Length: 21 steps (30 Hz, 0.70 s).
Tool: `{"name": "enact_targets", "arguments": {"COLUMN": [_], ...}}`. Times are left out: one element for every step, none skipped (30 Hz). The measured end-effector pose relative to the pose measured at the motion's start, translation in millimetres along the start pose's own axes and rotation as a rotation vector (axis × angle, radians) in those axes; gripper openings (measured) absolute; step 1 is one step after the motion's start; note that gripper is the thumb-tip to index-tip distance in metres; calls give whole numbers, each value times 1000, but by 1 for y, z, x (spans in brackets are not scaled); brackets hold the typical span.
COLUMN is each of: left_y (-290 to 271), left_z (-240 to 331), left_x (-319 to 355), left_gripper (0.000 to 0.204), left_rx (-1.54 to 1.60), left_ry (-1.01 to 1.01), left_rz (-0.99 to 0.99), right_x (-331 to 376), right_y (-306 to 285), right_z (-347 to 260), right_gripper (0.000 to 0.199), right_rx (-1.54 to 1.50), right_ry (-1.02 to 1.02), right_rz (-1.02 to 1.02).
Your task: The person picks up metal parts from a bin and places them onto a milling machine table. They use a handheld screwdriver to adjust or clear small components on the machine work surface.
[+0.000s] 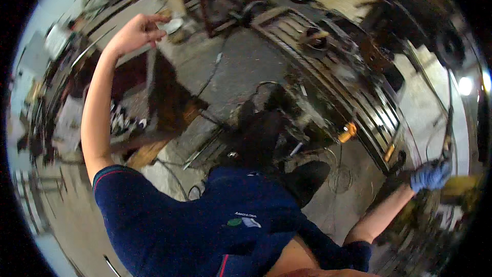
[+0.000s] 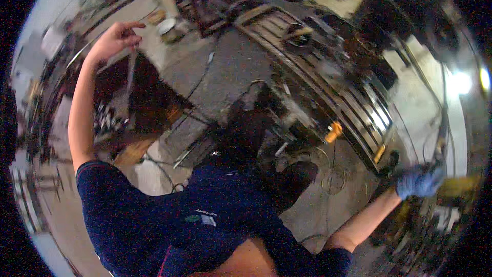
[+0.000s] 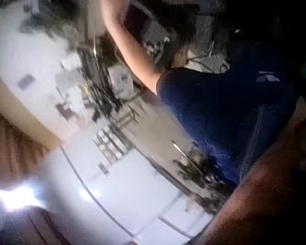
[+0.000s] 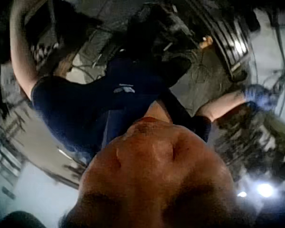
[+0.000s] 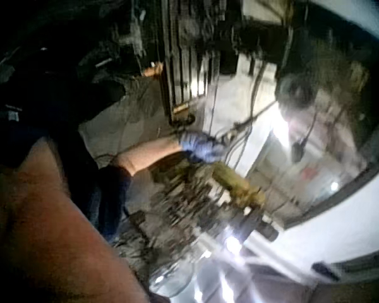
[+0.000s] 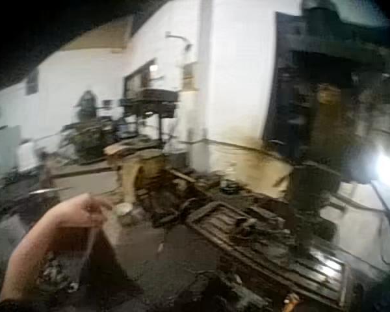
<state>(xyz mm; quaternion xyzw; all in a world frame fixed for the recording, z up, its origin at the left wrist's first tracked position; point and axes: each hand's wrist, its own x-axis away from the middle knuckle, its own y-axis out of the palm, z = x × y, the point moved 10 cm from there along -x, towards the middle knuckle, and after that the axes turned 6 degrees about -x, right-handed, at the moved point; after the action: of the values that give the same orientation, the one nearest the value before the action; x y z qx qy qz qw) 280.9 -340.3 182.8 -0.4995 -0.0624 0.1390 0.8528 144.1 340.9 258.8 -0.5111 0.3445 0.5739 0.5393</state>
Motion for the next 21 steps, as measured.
{"name": "enact_targets", "arguments": {"left_y": [-14, -29, -39, -49, -53, -55, -52, -45, -33, -27, -22, -18, -16, -16, -17, -23, -27, -31, -27, -23, -18], "left_z": [-23, -41, -67, -103, -117, -128, -152, -192, -220, -237, -241, -244, -253, -260, -266, -270, -263, -254, -251, -248, -245], "left_x": [27, 50, 73, 97, 118, 135, 153, 172, 185, 196, 203, 210, 217, 226, 232, 238, 240, 241, 240, 245, 250], "left_gripper": [36, 37, 36, 36, 35, 35, 35, 35, 35, 35, 36, 37, 39, 41, 43, 43, 43, 43, 42, 41, 40], "left_rx": [-26, -55, -93, -25, -57, -91, -40, 15, 68, 39, -26, -92, -151, -213, -274, -399, -527, -654, -709, -771, -833], "left_ry": [-89, -170, -260, -309, -403, -488, -525, -558, -585, -636, -701, -765, -790, -810, -831, -851, -867, -879, -909, -951, -990], "left_rz": [61, 117, 132, 203, 227, 248, 216, 185, 150, 185, 151, 115, 103, 92, 81, 123, 162, 201, 186, 169, 151], "right_x": [7, 12, 21, 27, 43, 46, 46, 42, 44, 48, 47, 45, 45, 43, 46, 51, 53, 55, 54, 36, 27], "right_y": [-6, -5, -1, 6, 5, 20, 23, 23, 22, 21, 18, 19, 19, 17, 6, 10, 10, 9, 14, 8, 9], "right_z": [3, 7, 11, 19, 16, 48, 41, 30, 26, 27, 18, 18, 18, 16, 14, 22, 26, 30, 43, 23, 15], "right_gripper": [14, 12, 10, 8, 13, 11, 10, 9, 9, 9, 8, 8, 9, 9, 8, 7, 7, 7, 7, 7, 7], "right_rx": [-5, 8, 16, 38, 214, 207, 241, 278, 258, 246, 233, 236, 239, 244, 121, 95, 72, 51, 31, -1, -31], "right_ry": [14, 12, 16, -1, -223, -45, -51, -58, -111, -165, -219, -184, -149, -110, -76, -122, -167, -213, -163, -109, -56], "right_rz": [82, 124, 166, 178, 290, 173, 148, 126, 174, 220, 267, 239, 211, 182, 307, 332, 352, 371, 306, 238, 169]}}
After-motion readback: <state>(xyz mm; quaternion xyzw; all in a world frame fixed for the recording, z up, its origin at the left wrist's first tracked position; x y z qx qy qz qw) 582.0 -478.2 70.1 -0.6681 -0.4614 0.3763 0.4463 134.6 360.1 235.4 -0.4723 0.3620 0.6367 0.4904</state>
